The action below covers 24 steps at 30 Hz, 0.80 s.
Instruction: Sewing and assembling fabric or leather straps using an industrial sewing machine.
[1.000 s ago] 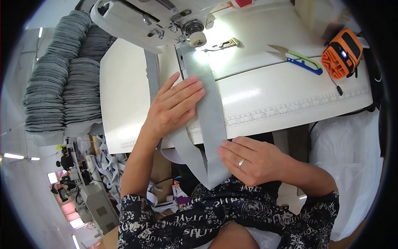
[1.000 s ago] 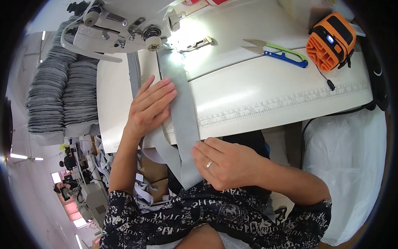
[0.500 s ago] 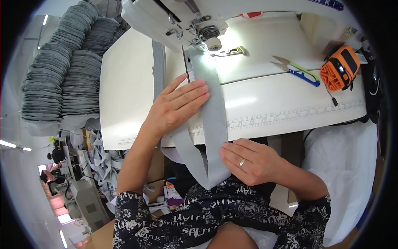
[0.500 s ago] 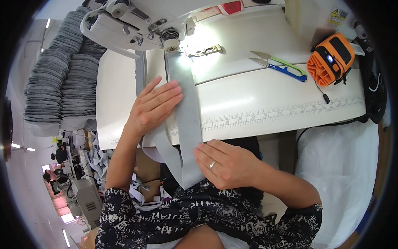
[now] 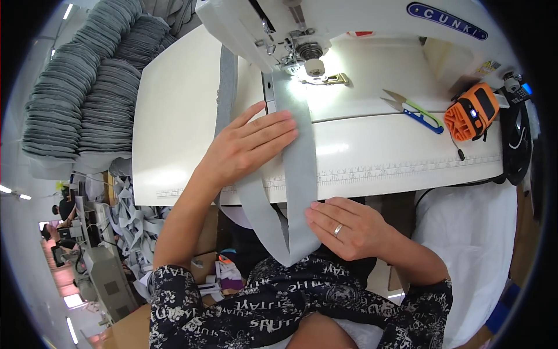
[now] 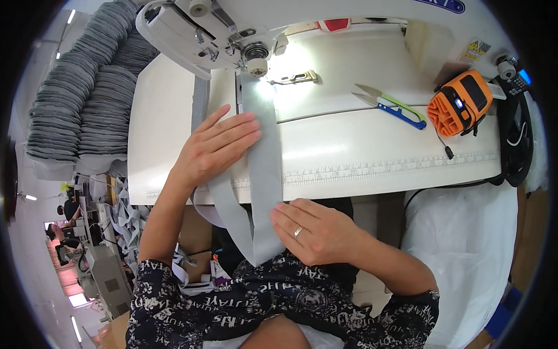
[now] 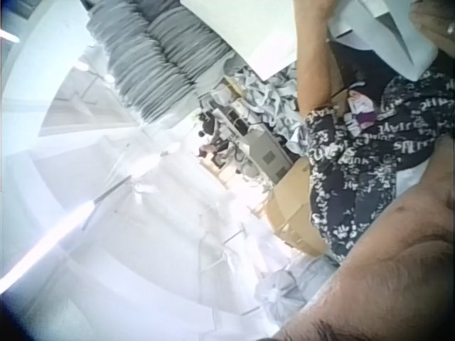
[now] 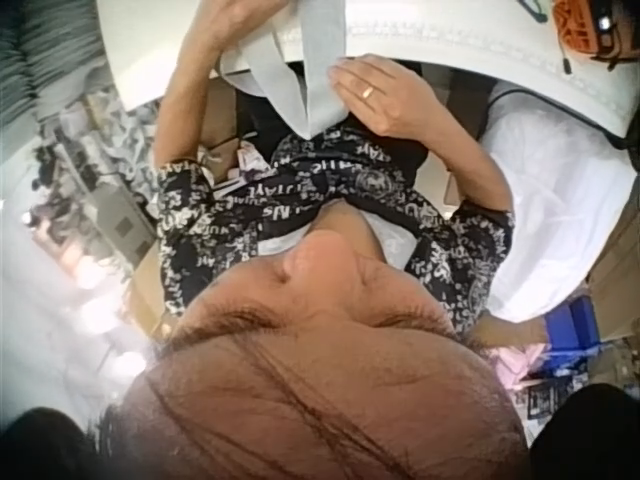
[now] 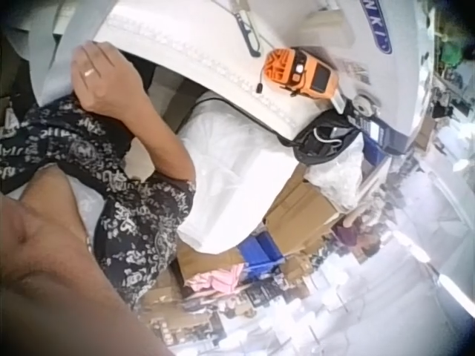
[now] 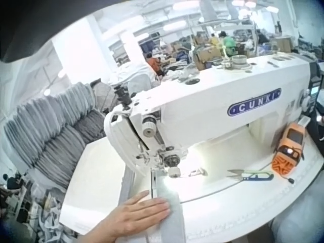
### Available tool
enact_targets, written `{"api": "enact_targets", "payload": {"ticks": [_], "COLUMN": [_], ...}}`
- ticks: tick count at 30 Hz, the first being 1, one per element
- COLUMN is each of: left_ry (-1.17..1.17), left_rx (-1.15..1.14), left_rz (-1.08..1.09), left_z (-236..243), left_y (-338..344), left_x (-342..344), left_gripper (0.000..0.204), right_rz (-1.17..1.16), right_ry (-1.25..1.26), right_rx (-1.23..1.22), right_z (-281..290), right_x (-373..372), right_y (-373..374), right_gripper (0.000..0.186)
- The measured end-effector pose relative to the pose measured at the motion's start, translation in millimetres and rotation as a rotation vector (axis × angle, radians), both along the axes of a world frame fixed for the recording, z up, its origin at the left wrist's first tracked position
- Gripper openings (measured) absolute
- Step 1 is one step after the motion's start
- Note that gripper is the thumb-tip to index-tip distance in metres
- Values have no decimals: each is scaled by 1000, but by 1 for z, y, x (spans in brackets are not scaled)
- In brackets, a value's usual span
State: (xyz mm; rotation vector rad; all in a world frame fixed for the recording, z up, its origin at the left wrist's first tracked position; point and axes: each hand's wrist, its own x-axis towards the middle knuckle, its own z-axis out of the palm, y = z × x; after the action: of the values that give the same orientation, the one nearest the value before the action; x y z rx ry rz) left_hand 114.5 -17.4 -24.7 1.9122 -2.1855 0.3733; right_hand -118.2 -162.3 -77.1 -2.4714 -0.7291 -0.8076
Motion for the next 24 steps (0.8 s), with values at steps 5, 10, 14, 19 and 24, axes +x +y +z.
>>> {"api": "enact_targets", "payload": {"ticks": [5, 10, 14, 19, 24], "left_ry": [23, 64, 82, -5, -7], "left_rx": [-32, -46, 43, -115, -207], "left_rz": [3, -13, -25, 50, 58], "left_z": [-3, -9, 0, -7, -6], "left_y": [2, 3, 0, 9, 9], "left_x": [2, 1, 0, 12, 19], "left_gripper": [38, 39, 36, 34, 30], "right_rz": [-8, -14, -6, 15, 2], "right_ry": [-6, 6, 8, 29, 41], "right_rx": [2, 4, 21, 16, -4], "right_z": [0, -1, -2, 2, 7], "right_x": [0, -2, -2, -1, 2], "right_y": [0, 1, 0, -1, -3], "right_gripper": [16, 16, 18, 19, 19]}}
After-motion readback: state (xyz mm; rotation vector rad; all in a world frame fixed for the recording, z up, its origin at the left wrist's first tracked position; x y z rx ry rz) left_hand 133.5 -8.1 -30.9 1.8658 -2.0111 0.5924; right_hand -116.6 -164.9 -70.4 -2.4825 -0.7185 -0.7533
